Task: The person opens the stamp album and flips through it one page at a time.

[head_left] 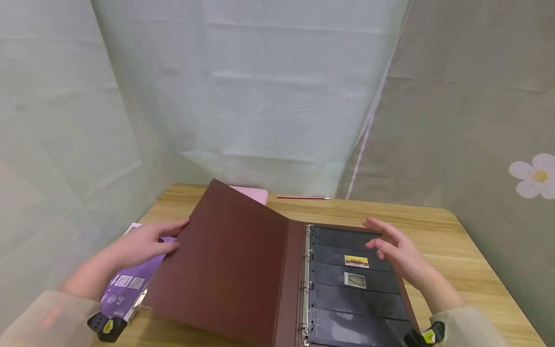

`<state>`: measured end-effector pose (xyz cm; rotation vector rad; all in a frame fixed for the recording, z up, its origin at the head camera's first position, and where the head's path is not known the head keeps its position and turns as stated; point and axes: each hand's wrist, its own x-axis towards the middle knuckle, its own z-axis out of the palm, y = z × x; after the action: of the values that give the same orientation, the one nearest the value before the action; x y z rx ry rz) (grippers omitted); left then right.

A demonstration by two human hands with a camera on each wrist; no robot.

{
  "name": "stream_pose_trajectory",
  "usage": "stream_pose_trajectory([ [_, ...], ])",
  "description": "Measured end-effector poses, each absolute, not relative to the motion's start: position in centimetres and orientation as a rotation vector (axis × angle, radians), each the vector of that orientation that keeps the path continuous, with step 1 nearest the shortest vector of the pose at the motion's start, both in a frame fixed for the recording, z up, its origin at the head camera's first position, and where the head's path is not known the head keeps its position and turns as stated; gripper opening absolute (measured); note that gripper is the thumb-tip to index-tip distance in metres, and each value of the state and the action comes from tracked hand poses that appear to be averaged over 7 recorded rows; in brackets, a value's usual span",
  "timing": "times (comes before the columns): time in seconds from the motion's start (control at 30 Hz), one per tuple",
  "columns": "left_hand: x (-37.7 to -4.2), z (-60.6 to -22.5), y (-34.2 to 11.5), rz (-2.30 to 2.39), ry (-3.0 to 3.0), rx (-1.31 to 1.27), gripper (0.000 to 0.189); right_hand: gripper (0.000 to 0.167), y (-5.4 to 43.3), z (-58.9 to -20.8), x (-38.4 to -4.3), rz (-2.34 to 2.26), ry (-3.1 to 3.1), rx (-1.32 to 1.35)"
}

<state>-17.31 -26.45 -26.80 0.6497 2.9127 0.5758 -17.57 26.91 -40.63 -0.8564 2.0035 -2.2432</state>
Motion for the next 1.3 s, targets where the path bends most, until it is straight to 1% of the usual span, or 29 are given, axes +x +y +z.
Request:
stream_pose_trajectory([
  [0.2,-17.1,-28.4,-27.8,0.452,2.961,0.572,0.058,0.047,27.5,-41.3,-17.3,-2.236,2.027,-0.813],
  [0.4,-17.6,-29.6,-28.2,0.413,2.967,0.584,0.058,0.047,28.2,-42.0,-17.0,-2.188,2.127,-0.699],
  [0.6,-18.3,-30.4,-28.1,0.403,2.969,0.583,0.060,0.053,29.1,-43.6,-16.8,-1.796,2.554,-0.425],
  [0.7,-18.6,-31.0,-28.2,0.391,2.985,0.601,0.060,0.057,29.7,-44.7,-16.6,-1.645,2.653,-0.342],
  [0.8,-18.7,-31.7,-28.3,0.335,3.039,0.630,0.058,0.059,30.2,-45.8,-16.4,-1.568,2.695,-0.304],
  [0.97,-18.4,-32.4,-28.4,0.198,3.105,0.559,0.058,0.064,30.9,-47.0,-15.8,-1.513,2.681,-0.252],
  [1.13,-18.3,-32.9,-28.5,0.148,3.096,0.487,0.058,0.066,31.4,-47.7,-15.5,-1.504,2.645,-0.200],
  [1.3,-18.3,-33.7,-28.9,0.088,3.101,0.481,0.057,0.068,31.5,-48.0,-15.3,-1.479,2.622,-0.185],
])
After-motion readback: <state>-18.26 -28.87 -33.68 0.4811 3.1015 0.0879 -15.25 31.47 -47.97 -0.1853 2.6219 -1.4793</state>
